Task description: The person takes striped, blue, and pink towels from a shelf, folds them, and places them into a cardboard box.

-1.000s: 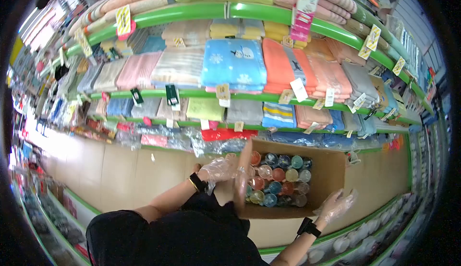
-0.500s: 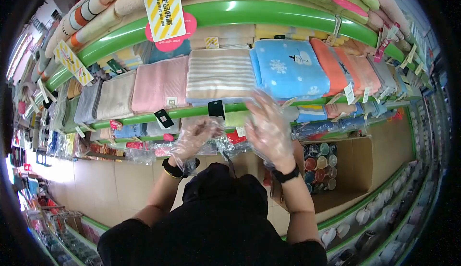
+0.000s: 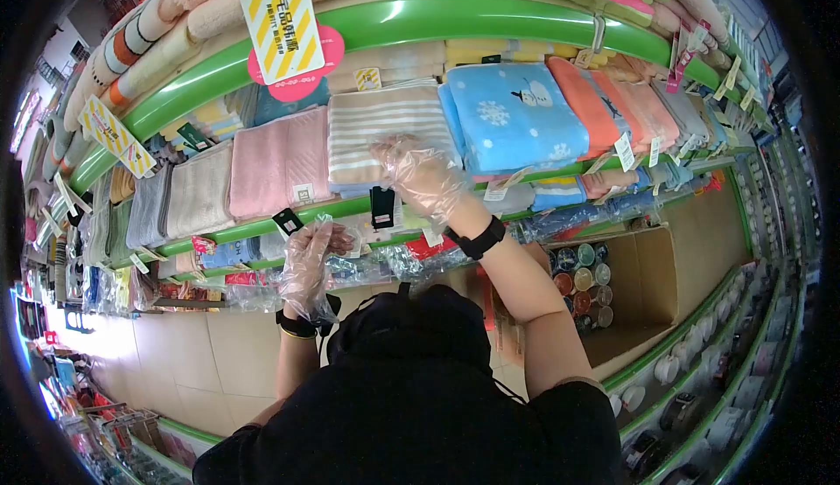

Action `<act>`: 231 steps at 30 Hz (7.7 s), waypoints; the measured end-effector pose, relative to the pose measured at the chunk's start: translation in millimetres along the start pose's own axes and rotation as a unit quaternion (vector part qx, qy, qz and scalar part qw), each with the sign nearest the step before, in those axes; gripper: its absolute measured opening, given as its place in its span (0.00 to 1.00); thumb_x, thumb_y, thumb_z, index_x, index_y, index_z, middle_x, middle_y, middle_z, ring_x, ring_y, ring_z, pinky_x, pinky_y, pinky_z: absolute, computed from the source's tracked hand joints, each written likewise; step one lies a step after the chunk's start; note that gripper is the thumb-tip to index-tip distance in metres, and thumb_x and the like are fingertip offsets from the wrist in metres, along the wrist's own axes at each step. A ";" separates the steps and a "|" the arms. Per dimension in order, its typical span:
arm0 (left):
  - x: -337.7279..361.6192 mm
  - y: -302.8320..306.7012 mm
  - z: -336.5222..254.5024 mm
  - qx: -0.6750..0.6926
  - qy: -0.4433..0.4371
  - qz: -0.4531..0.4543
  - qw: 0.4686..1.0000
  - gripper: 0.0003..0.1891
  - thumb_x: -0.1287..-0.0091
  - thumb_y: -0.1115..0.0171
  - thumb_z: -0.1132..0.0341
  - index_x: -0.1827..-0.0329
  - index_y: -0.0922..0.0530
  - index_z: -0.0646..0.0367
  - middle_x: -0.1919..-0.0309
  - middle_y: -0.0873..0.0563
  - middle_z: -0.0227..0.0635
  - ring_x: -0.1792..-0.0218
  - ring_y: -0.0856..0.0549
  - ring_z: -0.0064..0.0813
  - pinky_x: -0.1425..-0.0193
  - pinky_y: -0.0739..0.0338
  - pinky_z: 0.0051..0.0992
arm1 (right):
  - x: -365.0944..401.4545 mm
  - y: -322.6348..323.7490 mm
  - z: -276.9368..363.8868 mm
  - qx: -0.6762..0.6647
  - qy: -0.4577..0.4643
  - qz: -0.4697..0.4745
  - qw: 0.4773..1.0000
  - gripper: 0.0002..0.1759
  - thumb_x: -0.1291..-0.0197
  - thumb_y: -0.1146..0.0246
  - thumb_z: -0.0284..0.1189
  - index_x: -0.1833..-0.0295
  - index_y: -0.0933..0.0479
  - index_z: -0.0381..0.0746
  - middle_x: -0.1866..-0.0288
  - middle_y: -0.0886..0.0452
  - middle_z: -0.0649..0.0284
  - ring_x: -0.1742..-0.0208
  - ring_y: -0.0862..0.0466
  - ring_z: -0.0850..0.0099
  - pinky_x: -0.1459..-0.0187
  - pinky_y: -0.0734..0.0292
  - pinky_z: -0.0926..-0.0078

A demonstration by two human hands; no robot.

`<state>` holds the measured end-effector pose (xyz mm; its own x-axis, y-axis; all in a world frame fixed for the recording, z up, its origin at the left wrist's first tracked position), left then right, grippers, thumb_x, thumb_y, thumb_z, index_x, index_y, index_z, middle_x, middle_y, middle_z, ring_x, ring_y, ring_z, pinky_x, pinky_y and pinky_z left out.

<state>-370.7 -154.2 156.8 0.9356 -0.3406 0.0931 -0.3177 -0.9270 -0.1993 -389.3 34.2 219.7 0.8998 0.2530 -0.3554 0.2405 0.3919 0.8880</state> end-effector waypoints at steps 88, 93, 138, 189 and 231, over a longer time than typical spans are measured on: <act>-58.9 -48.9 43.1 -0.006 0.038 0.193 0.980 0.20 0.27 0.50 0.57 0.41 0.27 0.63 0.46 0.19 0.39 0.45 0.20 0.31 0.41 0.26 0.31 | 87.8 -11.2 24.4 -0.200 -0.233 -0.385 0.871 0.10 0.55 0.39 0.27 0.65 0.22 0.34 0.64 0.19 0.49 0.61 0.18 0.50 0.58 0.23 0.55; -61.1 -49.6 53.8 0.004 0.058 0.158 0.986 0.18 0.28 0.48 0.59 0.44 0.25 0.63 0.49 0.17 0.39 0.49 0.18 0.29 0.45 0.22 0.29 | 95.0 -35.6 18.7 -0.250 -0.278 -0.325 0.868 0.11 0.48 0.41 0.29 0.61 0.24 0.34 0.65 0.19 0.46 0.62 0.18 0.48 0.59 0.24 0.52; -3.2 5.8 29.0 -0.216 -0.054 -0.011 0.975 0.13 0.30 0.44 0.60 0.55 0.23 0.64 0.73 0.17 0.37 0.72 0.19 0.23 0.67 0.26 0.26 | -25.0 28.9 -0.3 0.062 -0.037 0.008 0.997 0.22 0.34 0.47 0.42 0.52 0.28 0.31 0.73 0.22 0.41 0.68 0.20 0.43 0.66 0.27 0.50; 7.9 -22.8 -19.5 0.125 -0.067 0.030 0.989 0.20 0.30 0.46 0.67 0.37 0.34 0.62 0.41 0.25 0.43 0.37 0.27 0.37 0.33 0.31 0.35 | -8.4 20.8 6.1 0.267 0.035 -0.020 0.963 0.20 0.44 0.46 0.28 0.44 0.27 0.39 0.72 0.20 0.55 0.71 0.18 0.57 0.68 0.22 0.61; 44.5 -208.2 75.2 0.071 0.387 0.224 0.892 0.16 0.38 0.36 0.68 0.48 0.22 0.65 0.57 0.15 0.37 0.58 0.16 0.31 0.48 0.23 0.28 | 319.9 57.8 -42.6 -0.592 -0.500 -0.258 0.578 0.31 0.51 0.28 0.24 0.40 0.28 0.31 0.48 0.19 0.59 0.51 0.19 0.72 0.47 0.24 0.75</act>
<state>-251.4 35.4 129.1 0.3170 -0.7286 0.6072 -0.5582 -0.6609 -0.5016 -103.1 175.4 144.9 0.7225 -0.5726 0.3875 0.6853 0.6671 -0.2921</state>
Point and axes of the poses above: each hand's wrist, its own x-axis away from the middle knuckle, its own y-axis out of the back of the hand, z = x × y, the point moved 9 cm from there along -x, towards the middle knuckle
